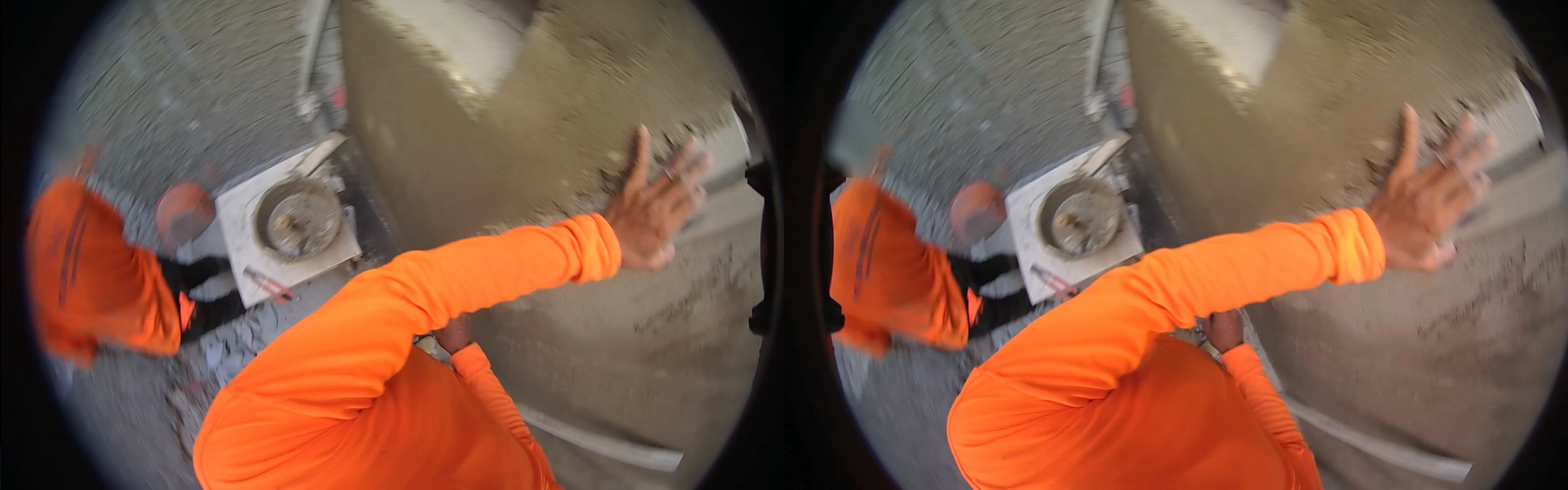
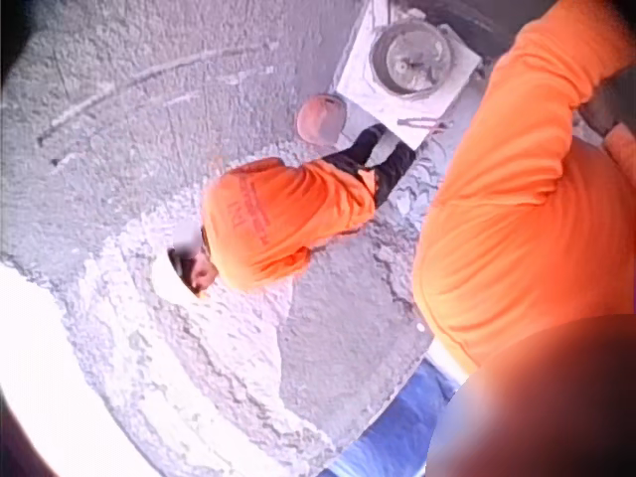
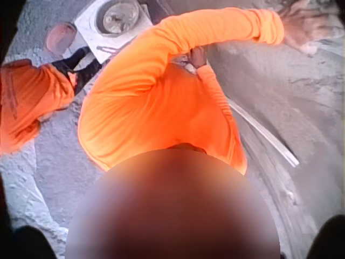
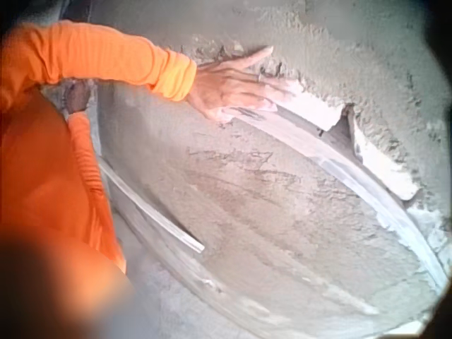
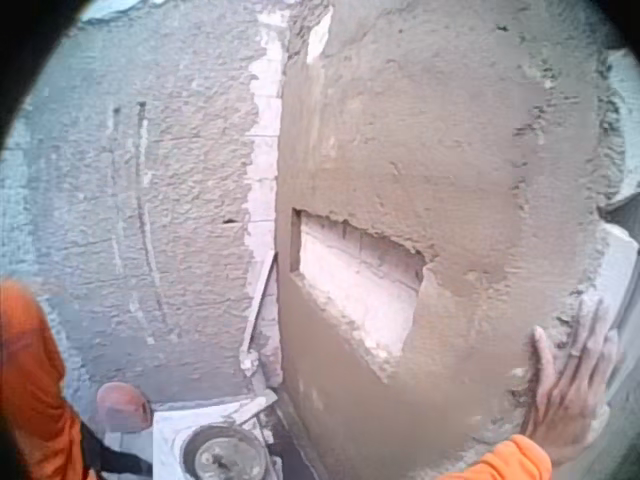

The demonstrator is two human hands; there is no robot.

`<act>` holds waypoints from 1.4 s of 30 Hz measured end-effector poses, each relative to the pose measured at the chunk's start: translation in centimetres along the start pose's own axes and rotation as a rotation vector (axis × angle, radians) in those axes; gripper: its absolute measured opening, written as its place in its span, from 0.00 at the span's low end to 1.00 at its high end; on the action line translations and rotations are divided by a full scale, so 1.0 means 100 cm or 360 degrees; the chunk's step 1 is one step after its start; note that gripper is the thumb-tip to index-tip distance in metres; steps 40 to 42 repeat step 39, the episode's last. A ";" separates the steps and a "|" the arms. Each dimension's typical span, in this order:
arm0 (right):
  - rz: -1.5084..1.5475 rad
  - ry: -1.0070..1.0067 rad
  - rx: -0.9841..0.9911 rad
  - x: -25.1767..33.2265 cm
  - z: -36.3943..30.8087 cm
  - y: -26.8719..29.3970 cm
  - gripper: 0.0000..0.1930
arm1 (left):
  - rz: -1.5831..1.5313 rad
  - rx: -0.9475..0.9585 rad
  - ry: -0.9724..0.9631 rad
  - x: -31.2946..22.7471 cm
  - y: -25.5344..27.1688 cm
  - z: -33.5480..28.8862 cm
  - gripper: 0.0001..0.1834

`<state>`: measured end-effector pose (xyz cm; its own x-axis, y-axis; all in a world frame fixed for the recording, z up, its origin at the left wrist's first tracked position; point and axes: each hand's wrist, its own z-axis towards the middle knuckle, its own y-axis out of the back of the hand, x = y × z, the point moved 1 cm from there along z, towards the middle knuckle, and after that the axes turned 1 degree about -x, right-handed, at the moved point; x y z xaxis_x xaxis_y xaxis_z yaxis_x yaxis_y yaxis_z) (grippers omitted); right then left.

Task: The person walks through a construction site and then installs a long metal trim piece along a vertical wall edge. They repeatedly press and adjust the trim into place by hand, smoothing it along the wall surface.

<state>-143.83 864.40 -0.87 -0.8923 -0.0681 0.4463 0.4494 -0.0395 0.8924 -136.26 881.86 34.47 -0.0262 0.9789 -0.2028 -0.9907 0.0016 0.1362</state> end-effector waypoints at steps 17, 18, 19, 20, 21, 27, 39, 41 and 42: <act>0.1224 -0.0498 -0.1609 -0.008 0.069 0.258 0.28 | -0.0106 0.0020 -0.0015 -0.001 0.005 0.009 0.41; 0.1294 -0.0486 -0.1614 -0.009 0.069 0.258 0.28 | -0.0068 0.0128 -0.0032 0.003 0.007 0.011 0.43; 0.1326 -0.0450 -0.1613 -0.010 0.070 0.260 0.30 | -0.0230 0.0015 -0.0066 0.008 0.014 0.013 0.41; 0.1306 -0.0444 -0.1610 -0.013 0.070 0.261 0.30 | -0.0326 -0.0105 -0.0238 0.016 0.021 0.020 0.39; 0.1290 -0.0444 -0.1611 -0.015 0.070 0.262 0.30 | -0.0403 -0.0155 -0.0420 0.023 0.030 0.030 0.37; 0.1187 -0.0420 -0.1578 -0.022 0.066 0.261 0.29 | -0.0270 0.0114 -0.2035 0.012 0.043 0.127 0.13; 0.1043 -0.0568 -0.1475 -0.030 0.066 0.259 0.32 | 0.0538 0.1475 -0.2122 0.002 -0.017 0.160 0.22; 0.1043 -0.0568 -0.1475 -0.030 0.066 0.259 0.32 | 0.0538 0.1475 -0.2122 0.002 -0.017 0.160 0.22; 0.1043 -0.0568 -0.1475 -0.030 0.066 0.259 0.32 | 0.0538 0.1475 -0.2122 0.002 -0.017 0.160 0.22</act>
